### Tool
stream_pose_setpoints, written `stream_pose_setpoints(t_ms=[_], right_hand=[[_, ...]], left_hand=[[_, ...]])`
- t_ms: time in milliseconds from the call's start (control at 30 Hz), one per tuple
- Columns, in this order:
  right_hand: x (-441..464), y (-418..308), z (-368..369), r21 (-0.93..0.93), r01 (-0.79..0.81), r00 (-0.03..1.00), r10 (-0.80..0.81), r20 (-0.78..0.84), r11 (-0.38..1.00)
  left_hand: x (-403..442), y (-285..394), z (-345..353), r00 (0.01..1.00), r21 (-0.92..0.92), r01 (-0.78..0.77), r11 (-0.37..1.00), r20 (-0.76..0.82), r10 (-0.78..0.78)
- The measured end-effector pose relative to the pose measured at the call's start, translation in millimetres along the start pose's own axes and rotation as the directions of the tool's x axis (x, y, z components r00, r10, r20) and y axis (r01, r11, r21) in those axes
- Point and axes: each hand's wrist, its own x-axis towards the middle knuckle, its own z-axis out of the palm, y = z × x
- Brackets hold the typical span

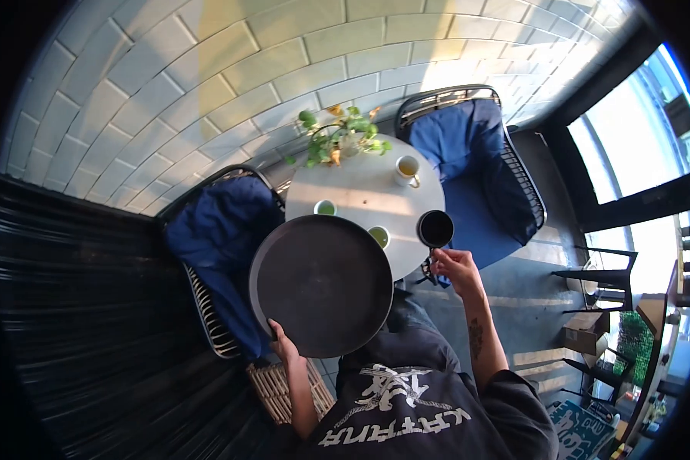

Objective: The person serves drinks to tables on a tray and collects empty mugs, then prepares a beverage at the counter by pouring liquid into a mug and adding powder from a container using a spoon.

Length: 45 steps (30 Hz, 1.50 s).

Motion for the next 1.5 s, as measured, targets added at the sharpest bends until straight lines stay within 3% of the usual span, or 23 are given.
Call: stream_pose_setpoints(t_ms=[100, 200, 267, 333, 400, 433, 600, 633, 667, 700, 733, 833, 867, 933, 1067, 1200, 1300, 1367, 1400, 1467, 1500], right_hand=[[-51.8, -42.3, 5.9, -0.03, 0.037, 0.999, -0.037, -0.005, 0.999], [-86.2, -53.1, -1.6, 0.034, 0.038, 0.999, -0.038, 0.008, 0.999], [-107.4, -53.2, -7.8, 0.041, 0.085, 0.996, -0.084, -0.018, 0.996], [-127.8, -42.8, -23.1, 0.027, 0.101, 0.993, -0.099, -0.066, 0.995], [-153.3, -40.6, -38.3, 0.011, 0.141, 0.98, -0.138, -0.142, 0.99], [-164.2, -30.3, -51.1, 0.034, 0.139, 0.971, -0.129, -0.2, 0.99], [-236.0, -5.1, -125.2, 0.073, 0.156, 0.909, -0.114, -0.4, 0.985], [-251.6, 1.2, -145.0, 0.055, 0.159, 0.898, -0.121, -0.423, 0.986], [-263.5, 10.8, -163.7, 0.038, 0.164, 0.887, -0.13, -0.443, 0.986], [-276.3, 18.7, -180.0, 0.061, 0.156, 0.864, -0.106, -0.493, 0.986], [-289.3, 22.9, -197.1, 0.076, 0.174, 0.845, -0.109, -0.524, 0.982], [-337.2, 27.9, -244.7, 0.081, 0.139, 0.789, -0.061, -0.612, 0.987], [-348.7, 36.5, -259.0, 0.095, 0.167, 0.765, -0.068, -0.641, 0.981], [-365.8, 47.6, -287.6, 0.118, 0.198, 0.705, -0.058, -0.707, 0.973], [-404.6, 58.6, -329.3, 0.146, 0.219, 0.625, -0.024, -0.781, 0.965], [-425.3, 62.8, -368.0, 0.258, 0.309, 0.55, 0.049, -0.833, 0.916], [-436.7, 62.0, -403.4, 0.326, 0.373, 0.549, 0.077, -0.832, 0.869], [-439.7, 57.3, -429.9, 0.369, 0.392, 0.567, 0.095, -0.818, 0.843], [-439.3, 59.4, -445.1, 0.369, 0.399, 0.554, 0.1, -0.827, 0.839], [-434.0, 67.3, -477.4, 0.308, 0.425, 0.508, 0.057, -0.859, 0.851], [-433.7, 64.9, -491.8, 0.31, 0.429, 0.502, 0.061, -0.863, 0.848]], left_hand=[[-15.3, -6.3, 26.6, 0.999, 0.121, -0.005, 0.993, 0.049, -0.001], [-38.2, -19.5, 56.8, 0.968, 0.189, -0.083, 0.979, 0.248, 0.035], [-49.2, -36.3, 77.3, 0.864, 0.226, -0.249, 0.942, 0.491, 0.11], [-80.6, -51.1, 100.6, 0.841, 0.227, -0.263, 0.938, 0.53, 0.108], [-105.2, -70.2, 120.6, 0.757, 0.293, -0.356, 0.888, 0.648, 0.089], [-114.0, -87.2, 130.0, 0.67, 0.208, -0.459, 0.864, 0.719, 0.183], [-220.5, -152.2, 156.2, 0.543, 0.222, -0.481, 0.848, 0.835, 0.089], [-227.9, -175.5, 158.7, 0.518, 0.255, -0.441, 0.861, 0.855, 0.012], [-236.2, -195.2, 162.7, 0.491, 0.289, -0.405, 0.867, 0.869, -0.06], [-256.8, -212.0, 164.3, 0.547, 0.356, -0.473, 0.806, 0.836, -0.048], [-274.5, -224.8, 167.7, 0.518, 0.356, -0.496, 0.792, 0.853, -0.059], [-370.1, -234.6, 165.0, 0.503, 0.522, -0.424, 0.74, 0.815, -0.286], [-379.6, -255.9, 171.9, 0.465, 0.515, -0.445, 0.732, 0.832, -0.302], [-395.3, -291.4, 180.1, 0.216, 0.205, -0.566, 0.799, 0.972, -0.096], [-439.1, -337.1, 198.8, 0.244, 0.392, -0.572, 0.72, 0.92, -0.307], [-473.0, -396.6, 227.9, 0.239, 0.367, -0.721, 0.588, 0.928, -0.286], [-541.8, -407.6, 237.0, 0.17, 0.404, -0.644, 0.649, 0.903, -0.394], [-564.4, -425.0, 254.9, 0.022, 0.371, -0.654, 0.66, 0.881, -0.473], [-575.9, -434.5, 265.0, 0.012, 0.371, -0.659, 0.654, 0.875, -0.484], [-600.0, -454.1, 287.7, 0.105, 0.424, -0.745, 0.515, 0.836, -0.538], [-617.9, -462.3, 295.0, 0.1, 0.422, -0.75, 0.51, 0.834, -0.543]])
